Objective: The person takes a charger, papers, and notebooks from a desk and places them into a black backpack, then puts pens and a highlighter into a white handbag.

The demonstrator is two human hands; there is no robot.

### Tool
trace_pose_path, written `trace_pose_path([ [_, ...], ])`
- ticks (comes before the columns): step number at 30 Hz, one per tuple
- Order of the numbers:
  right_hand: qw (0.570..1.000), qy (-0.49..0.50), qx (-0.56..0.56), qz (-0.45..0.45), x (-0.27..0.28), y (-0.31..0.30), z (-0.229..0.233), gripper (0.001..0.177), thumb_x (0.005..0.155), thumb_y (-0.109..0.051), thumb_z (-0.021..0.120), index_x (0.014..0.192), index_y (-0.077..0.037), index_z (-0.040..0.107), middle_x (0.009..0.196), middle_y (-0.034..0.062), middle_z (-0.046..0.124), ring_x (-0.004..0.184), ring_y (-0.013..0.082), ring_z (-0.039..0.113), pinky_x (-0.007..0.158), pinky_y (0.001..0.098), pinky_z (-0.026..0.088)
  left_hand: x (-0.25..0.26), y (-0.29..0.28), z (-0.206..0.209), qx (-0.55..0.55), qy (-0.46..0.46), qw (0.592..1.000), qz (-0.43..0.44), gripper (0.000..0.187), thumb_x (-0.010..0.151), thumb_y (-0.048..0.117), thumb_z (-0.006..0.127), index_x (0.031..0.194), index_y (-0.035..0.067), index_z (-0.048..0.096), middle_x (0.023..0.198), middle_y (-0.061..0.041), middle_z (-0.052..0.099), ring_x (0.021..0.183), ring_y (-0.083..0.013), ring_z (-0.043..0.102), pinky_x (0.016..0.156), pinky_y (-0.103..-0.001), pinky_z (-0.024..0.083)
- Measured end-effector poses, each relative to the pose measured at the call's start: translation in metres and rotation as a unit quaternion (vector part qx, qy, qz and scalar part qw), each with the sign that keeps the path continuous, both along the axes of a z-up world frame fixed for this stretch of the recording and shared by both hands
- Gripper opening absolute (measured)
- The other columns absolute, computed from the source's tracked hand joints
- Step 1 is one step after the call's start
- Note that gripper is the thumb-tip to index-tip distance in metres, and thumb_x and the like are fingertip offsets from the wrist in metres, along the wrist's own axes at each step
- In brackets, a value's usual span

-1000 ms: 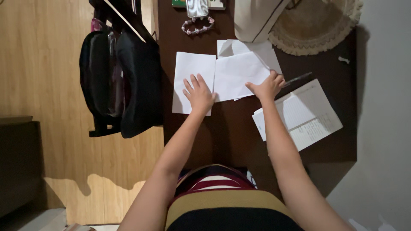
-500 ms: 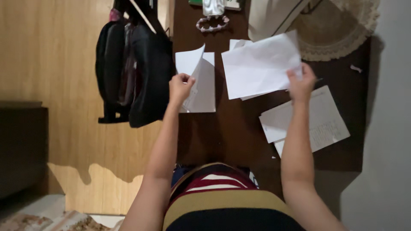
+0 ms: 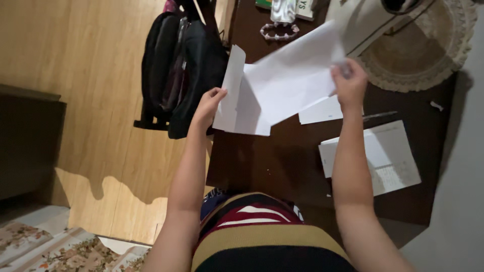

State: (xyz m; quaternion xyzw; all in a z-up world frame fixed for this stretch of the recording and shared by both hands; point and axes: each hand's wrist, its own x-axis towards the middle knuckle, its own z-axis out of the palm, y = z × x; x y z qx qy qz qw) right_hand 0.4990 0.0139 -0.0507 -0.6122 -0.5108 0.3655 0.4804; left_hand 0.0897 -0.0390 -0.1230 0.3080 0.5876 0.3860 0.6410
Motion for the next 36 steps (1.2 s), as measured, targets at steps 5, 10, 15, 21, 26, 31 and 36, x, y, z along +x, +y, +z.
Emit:
trace_pose_path([
  [5,0.957,-0.232,-0.029,0.174,-0.031,0.052,-0.074,0.046,0.083,-0.022,0.083,0.120,0.003,0.072,0.116,0.0180,0.075,0.104,0.0278,0.072,0.093,0.0402,0.057,-0.005,-0.003,0.003,-0.007,-0.010,1.000,0.003,0.016,0.096,0.028,0.067,0.094,0.013,0.064,0.080,0.003,0.053,0.071,-0.0100,0.046,0.060,-0.028,0.034],
  [10,0.910,-0.264,-0.173,0.269,-0.091,0.074,-0.116,0.051,0.079,-0.027,0.084,0.124,-0.006,0.072,0.122,0.0138,0.074,0.109,0.0297,0.070,0.096,0.0421,0.054,0.002,-0.003,-0.018,0.056,-0.075,0.995,-0.044,0.015,0.092,0.024,0.072,0.091,0.011,0.064,0.083,0.002,0.058,0.081,-0.0100,0.054,0.071,-0.026,0.044],
  [15,0.957,-0.136,-0.093,0.240,-0.131,0.068,-0.139,0.062,0.082,-0.023,0.079,0.140,-0.012,0.059,0.137,0.0128,0.067,0.128,0.0280,0.062,0.112,0.0400,0.047,0.025,0.005,-0.041,0.081,0.007,0.990,-0.112,0.026,0.092,0.029,0.074,0.094,0.005,0.064,0.094,-0.005,0.067,0.091,-0.0163,0.059,0.084,-0.029,0.048],
  [21,0.991,0.102,-0.089,0.009,-0.124,0.003,-0.187,0.061,0.109,-0.028,0.058,0.158,-0.004,0.032,0.159,0.0181,0.044,0.144,0.0259,0.048,0.118,0.0389,0.040,0.039,-0.008,-0.092,0.162,0.276,0.946,0.047,0.064,0.099,0.043,0.068,0.141,-0.003,0.052,0.139,-0.027,0.057,0.130,-0.0417,0.054,0.108,-0.046,0.042],
  [26,0.973,0.169,-0.141,0.064,-0.149,-0.056,-0.194,0.068,0.101,-0.021,0.061,0.158,0.000,0.030,0.156,0.0198,0.049,0.141,0.0309,0.049,0.117,0.0418,0.040,0.057,-0.022,-0.108,0.102,0.416,0.904,-0.017,0.070,0.090,0.038,0.073,0.141,-0.003,0.048,0.145,-0.032,0.052,0.134,-0.0472,0.048,0.111,-0.049,0.039],
  [31,0.966,0.202,-0.123,0.103,-0.145,-0.070,-0.165,0.083,0.091,-0.012,0.073,0.158,0.001,0.027,0.160,0.0197,0.039,0.148,0.0326,0.038,0.121,0.0446,0.033,0.066,-0.014,-0.061,0.045,0.381,0.923,0.041,0.086,0.082,0.020,0.078,0.151,-0.004,0.032,0.131,-0.030,0.058,0.122,-0.0451,0.055,0.103,-0.051,0.043],
  [36,0.982,0.172,-0.055,0.055,-0.132,-0.071,-0.088,0.090,0.084,-0.007,0.080,0.156,-0.003,0.026,0.154,0.0191,0.041,0.143,0.0331,0.041,0.118,0.0443,0.037,0.072,-0.002,-0.027,0.172,0.162,0.971,0.022,0.033,0.091,0.003,0.066,0.124,-0.003,0.065,0.112,-0.015,0.077,0.107,-0.0238,0.072,0.095,-0.035,0.055],
])
